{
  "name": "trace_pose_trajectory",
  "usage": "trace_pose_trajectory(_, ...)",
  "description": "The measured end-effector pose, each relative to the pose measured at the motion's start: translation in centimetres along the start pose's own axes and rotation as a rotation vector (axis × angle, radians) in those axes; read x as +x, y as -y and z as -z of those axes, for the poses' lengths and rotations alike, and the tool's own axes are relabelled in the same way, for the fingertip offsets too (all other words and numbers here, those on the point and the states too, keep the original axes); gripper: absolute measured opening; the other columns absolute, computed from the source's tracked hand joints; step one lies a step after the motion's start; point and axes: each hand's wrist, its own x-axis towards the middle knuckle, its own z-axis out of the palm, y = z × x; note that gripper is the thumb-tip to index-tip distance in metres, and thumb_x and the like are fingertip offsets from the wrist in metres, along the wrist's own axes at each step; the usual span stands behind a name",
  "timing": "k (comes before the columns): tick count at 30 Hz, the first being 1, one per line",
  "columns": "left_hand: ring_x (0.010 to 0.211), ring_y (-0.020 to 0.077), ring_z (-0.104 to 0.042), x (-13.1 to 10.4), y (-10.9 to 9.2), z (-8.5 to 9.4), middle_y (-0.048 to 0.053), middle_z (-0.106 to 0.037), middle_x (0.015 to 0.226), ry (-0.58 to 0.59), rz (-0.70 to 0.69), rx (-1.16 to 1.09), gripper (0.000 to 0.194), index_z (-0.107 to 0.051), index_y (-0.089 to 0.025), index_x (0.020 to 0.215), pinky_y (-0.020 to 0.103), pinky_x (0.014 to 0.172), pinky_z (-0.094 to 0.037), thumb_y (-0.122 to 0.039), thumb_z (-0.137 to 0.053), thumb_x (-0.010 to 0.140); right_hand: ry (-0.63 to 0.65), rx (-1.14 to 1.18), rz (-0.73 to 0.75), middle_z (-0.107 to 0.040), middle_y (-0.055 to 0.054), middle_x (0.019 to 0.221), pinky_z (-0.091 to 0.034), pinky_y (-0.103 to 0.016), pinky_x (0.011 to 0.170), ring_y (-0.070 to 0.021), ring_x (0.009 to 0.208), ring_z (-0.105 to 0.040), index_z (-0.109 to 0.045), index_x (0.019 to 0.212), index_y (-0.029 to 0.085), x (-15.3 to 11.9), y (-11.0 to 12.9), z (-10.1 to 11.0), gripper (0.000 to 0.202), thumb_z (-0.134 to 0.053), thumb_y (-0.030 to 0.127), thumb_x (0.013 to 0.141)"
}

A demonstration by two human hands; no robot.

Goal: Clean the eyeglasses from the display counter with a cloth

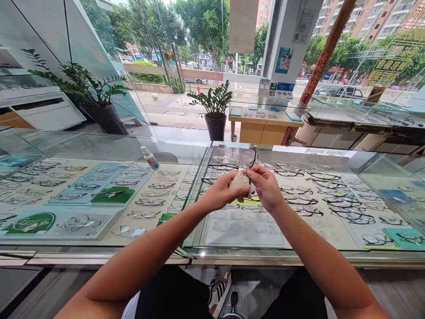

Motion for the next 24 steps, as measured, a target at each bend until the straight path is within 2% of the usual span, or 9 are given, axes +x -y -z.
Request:
trace_pose_trajectory(3, 0.058, 0.0118, -0.063, 0.0, 0.3, -0.3, 0.005, -0.076, 0.079, -0.053, -0.005, -0.020, 0.052, -0.070, -0.015, 0.112, 0.023, 0.054, -0.048, -0.057, -0.088, 0.088, 0.025, -0.004, 0.013, -0.076, -0.001, 0.089, -0.048, -0.028, 0.043, -0.0165, 0.064, -0.059, -0.070, 0.079, 0.025, -0.1, -0.1, -0.1, 0.044, -0.097, 0.058, 0.068)
trace_pose_trajectory(7, 0.056, 0.0115, -0.059, 0.2, 0.2, -0.8, 0.000, -0.068, 0.068, -0.118, -0.083, -0.027, 0.054, -0.069, -0.016, 0.097, 0.023, 0.053, -0.049, -0.068, -0.082, 0.089, 0.033, -0.046, 0.076, -0.076, -0.003, 0.091, -0.058, -0.033, 0.064, -0.0193, 0.078, -0.063, -0.070, 0.078, 0.025, -0.1, -0.3, -0.1, 0.040, -0.096, 0.055, 0.071)
trace_pose_trajectory(11, 0.052, 0.0113, -0.053, 0.3, -0.5, -1.2, -0.002, -0.063, 0.062, -0.174, -0.127, -0.011, 0.057, -0.071, -0.017, 0.093, 0.025, 0.051, -0.047, -0.074, -0.077, 0.091, 0.045, -0.069, 0.111, -0.074, -0.002, 0.092, -0.058, -0.035, 0.076, -0.0186, 0.081, -0.062, -0.073, 0.079, 0.025, -0.1, -0.7, -0.1, 0.033, -0.094, 0.051, 0.075)
trace_pose_trajectory(16, 0.060, 0.0127, -0.058, 0.2, -0.6, -0.4, 0.002, -0.067, 0.069, -0.112, -0.015, -0.009, 0.064, -0.070, -0.016, 0.084, 0.024, 0.055, -0.043, -0.079, -0.075, 0.090, 0.016, -0.050, 0.120, -0.075, -0.001, 0.089, -0.055, -0.033, 0.080, -0.0179, 0.083, -0.063, -0.074, 0.080, 0.025, -0.1, -0.4, 0.1, 0.029, -0.094, 0.046, 0.075)
trace_pose_trajectory(21, 0.073, 0.0148, -0.064, 0.6, 0.1, 1.1, 0.007, -0.075, 0.087, -0.012, 0.087, -0.141, 0.063, -0.079, -0.013, 0.101, 0.026, 0.065, -0.050, -0.074, -0.086, 0.084, -0.043, -0.042, 0.092, -0.078, -0.003, 0.094, -0.055, -0.034, 0.083, -0.0190, 0.086, -0.065, -0.071, 0.079, 0.024, 0.4, 0.5, 0.6, 0.030, -0.091, 0.045, 0.072)
trace_pose_trajectory(24, 0.074, 0.0154, -0.067, 0.9, 0.0, 1.8, 0.007, -0.076, 0.085, -0.109, 0.085, -0.211, 0.061, -0.079, -0.011, 0.101, 0.025, 0.068, -0.053, -0.069, -0.090, 0.083, -0.068, -0.050, 0.138, -0.078, -0.004, 0.095, -0.054, -0.034, 0.081, -0.0190, 0.086, -0.065, -0.066, 0.080, 0.025, 0.7, 1.1, 1.2, 0.029, -0.086, 0.046, 0.076)
